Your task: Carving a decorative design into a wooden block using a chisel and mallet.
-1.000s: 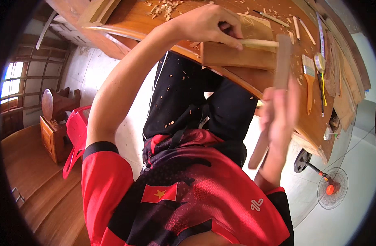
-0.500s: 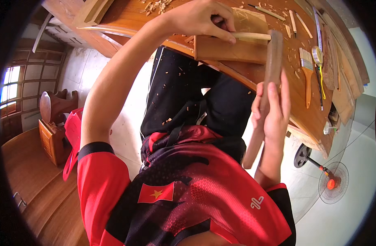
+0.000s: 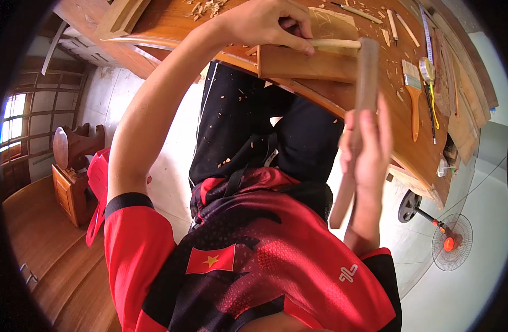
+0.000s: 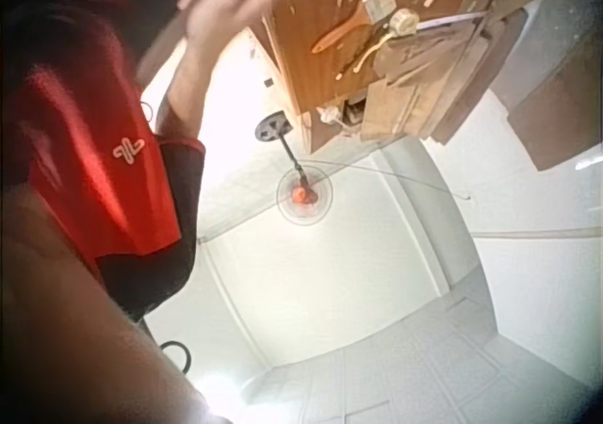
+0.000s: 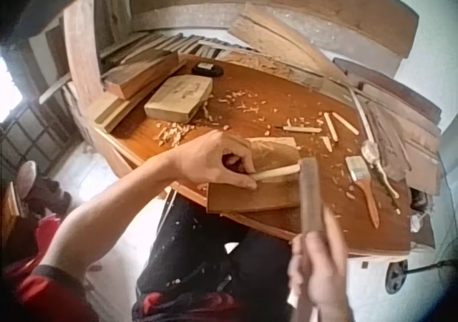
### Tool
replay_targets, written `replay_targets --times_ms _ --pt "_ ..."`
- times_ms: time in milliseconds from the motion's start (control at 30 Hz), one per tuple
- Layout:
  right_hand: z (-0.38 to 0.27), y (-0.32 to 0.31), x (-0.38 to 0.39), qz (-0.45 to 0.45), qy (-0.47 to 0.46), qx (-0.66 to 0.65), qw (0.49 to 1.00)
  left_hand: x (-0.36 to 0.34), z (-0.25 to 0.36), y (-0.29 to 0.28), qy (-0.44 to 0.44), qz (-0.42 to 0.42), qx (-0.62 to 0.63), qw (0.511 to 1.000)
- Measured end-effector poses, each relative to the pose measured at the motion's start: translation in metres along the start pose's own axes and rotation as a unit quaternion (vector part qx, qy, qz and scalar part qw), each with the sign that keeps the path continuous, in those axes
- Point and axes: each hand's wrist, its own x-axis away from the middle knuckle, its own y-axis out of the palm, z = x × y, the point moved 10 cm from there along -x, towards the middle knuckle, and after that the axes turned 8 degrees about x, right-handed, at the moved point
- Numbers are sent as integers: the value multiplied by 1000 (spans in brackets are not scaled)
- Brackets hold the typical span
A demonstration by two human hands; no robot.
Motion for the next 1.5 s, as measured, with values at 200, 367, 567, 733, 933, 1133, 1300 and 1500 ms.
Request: replay_targets --times_ms 200,367,567,733,933,1133,1300,1500 --pt "-14 -20 -7 74 -51 -35 995 -1 -4 2 -29 -20 -10 999" --pt "-29 -54 -16 119 -94 -114 982 -1 -9 2 -57 -24 -5 998" --pt "-31 -41 -14 64 -94 -107 988 2 -8 -2 -44 -9 -14 999" --pt "-5 -12 -7 21 5 -2 1000 6 -4 -3 1 -12 -6 1000" --pt "0 10 -4 -39 -6 6 999 4 -3 0 -34 -31 -6 999" --pt "4 -2 -13 -6 -23 15 1000 2 -4 0 -35 -36 -13 999" --pt "-14 -22 -14 79 -68 -97 990 3 0 -1 0 -19 1 1000" --pt "-14 -13 -13 51 -70 -115 990 2 -1 -4 -30 -26 -31 999"
